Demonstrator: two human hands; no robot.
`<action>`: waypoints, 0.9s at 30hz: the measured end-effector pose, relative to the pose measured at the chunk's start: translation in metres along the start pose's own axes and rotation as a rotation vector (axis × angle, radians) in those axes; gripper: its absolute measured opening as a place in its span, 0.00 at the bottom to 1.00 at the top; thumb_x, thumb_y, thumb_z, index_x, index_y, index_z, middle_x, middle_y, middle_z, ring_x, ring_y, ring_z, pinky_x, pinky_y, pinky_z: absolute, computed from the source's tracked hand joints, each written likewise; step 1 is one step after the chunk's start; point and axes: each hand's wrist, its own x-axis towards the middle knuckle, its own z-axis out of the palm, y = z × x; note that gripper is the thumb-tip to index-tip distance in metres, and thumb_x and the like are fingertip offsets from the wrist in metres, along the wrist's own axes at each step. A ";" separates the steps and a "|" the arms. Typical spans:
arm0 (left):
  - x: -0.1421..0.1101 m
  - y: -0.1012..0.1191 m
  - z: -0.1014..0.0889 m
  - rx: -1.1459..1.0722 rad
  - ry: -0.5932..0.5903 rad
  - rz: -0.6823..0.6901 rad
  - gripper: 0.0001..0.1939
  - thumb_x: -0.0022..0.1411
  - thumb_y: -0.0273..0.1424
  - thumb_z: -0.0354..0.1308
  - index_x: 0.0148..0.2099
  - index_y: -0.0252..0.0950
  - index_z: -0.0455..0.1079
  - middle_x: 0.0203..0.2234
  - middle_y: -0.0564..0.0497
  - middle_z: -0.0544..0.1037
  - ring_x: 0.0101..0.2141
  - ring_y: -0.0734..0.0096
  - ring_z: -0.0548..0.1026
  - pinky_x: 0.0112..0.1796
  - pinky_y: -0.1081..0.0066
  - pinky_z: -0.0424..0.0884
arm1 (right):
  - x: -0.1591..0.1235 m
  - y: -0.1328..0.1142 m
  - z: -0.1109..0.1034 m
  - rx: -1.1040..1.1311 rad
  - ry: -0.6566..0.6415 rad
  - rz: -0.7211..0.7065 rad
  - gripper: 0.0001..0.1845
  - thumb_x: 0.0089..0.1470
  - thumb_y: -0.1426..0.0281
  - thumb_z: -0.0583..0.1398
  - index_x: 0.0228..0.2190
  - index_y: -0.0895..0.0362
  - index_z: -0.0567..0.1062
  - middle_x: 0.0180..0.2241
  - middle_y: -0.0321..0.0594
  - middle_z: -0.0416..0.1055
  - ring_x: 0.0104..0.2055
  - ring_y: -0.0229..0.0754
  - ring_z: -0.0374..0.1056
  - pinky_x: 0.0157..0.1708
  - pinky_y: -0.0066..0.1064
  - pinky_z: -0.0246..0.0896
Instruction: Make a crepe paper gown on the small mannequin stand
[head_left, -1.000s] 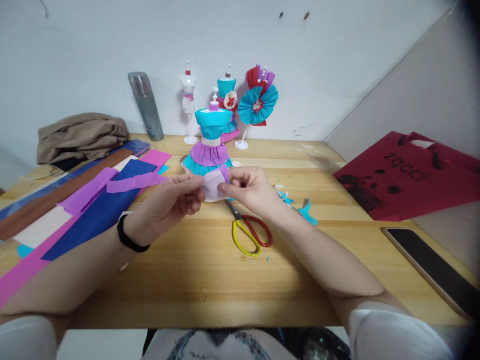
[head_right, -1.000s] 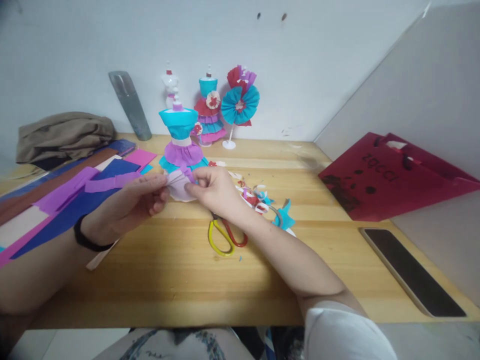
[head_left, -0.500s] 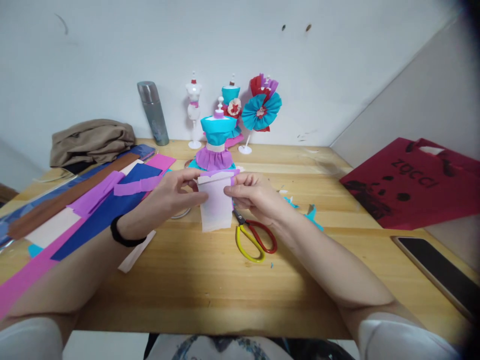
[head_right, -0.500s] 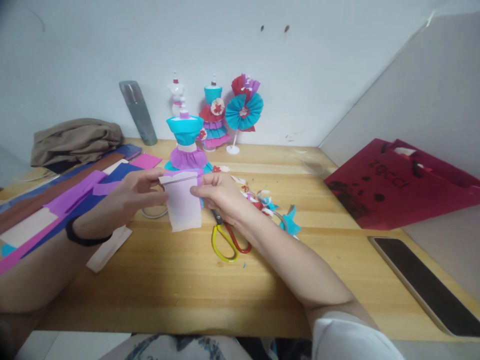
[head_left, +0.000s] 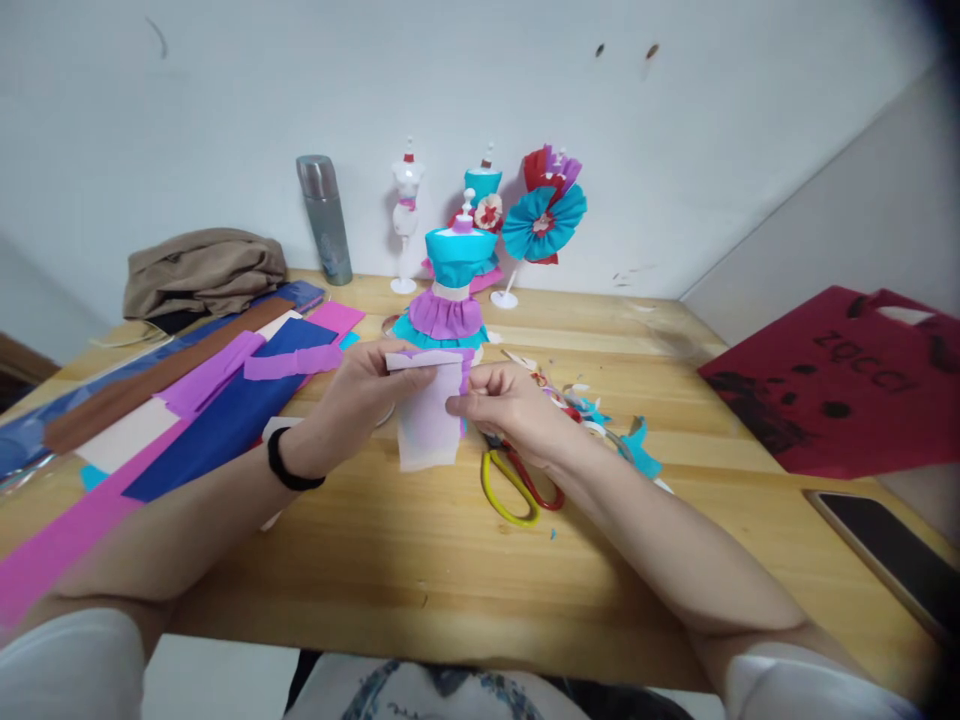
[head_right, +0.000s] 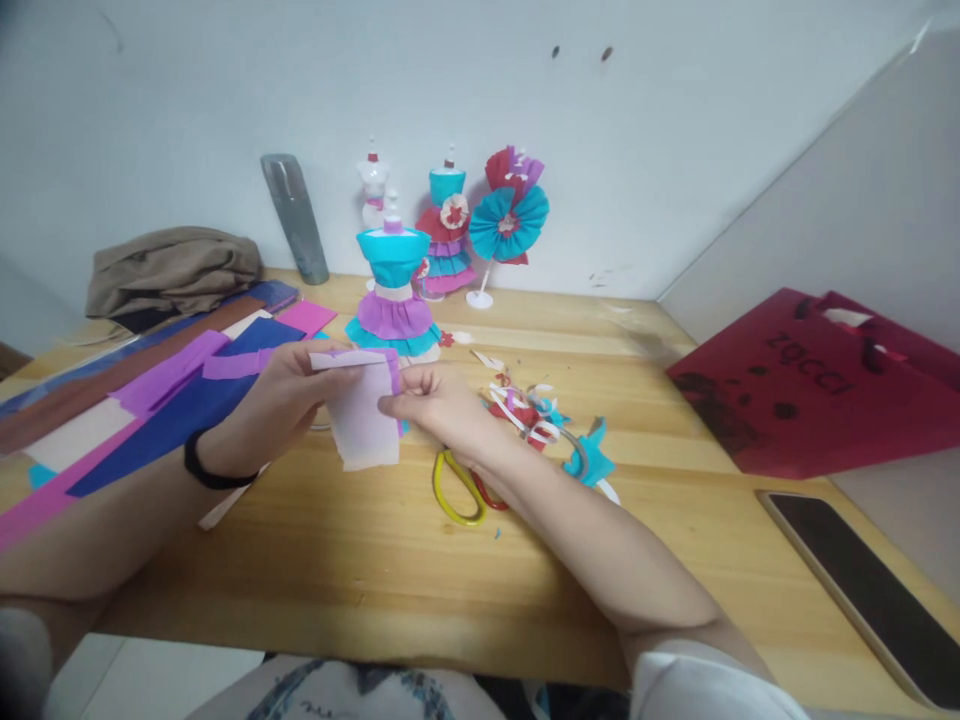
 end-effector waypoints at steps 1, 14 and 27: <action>0.000 0.001 0.000 -0.010 -0.005 -0.013 0.16 0.45 0.39 0.73 0.31 0.32 0.76 0.25 0.52 0.77 0.24 0.75 0.71 0.26 0.76 0.66 | 0.000 0.000 0.000 -0.008 -0.002 -0.003 0.20 0.38 0.64 0.69 0.12 0.55 0.64 0.13 0.27 0.54 0.19 0.31 0.48 0.21 0.28 0.42; 0.005 0.002 -0.006 -0.073 0.056 -0.016 0.12 0.47 0.35 0.72 0.31 0.33 0.78 0.22 0.51 0.78 0.22 0.75 0.72 0.24 0.76 0.67 | 0.001 0.004 -0.007 -0.185 0.017 -0.056 0.25 0.41 0.62 0.67 0.13 0.55 0.57 0.14 0.25 0.48 0.18 0.28 0.42 0.21 0.28 0.35; 0.000 -0.003 -0.001 0.151 -0.026 0.103 0.14 0.49 0.40 0.72 0.31 0.34 0.79 0.23 0.51 0.77 0.26 0.72 0.72 0.28 0.73 0.69 | 0.000 -0.006 -0.011 -0.219 0.108 -0.190 0.23 0.42 0.61 0.69 0.39 0.59 0.77 0.18 0.24 0.54 0.21 0.31 0.49 0.23 0.29 0.43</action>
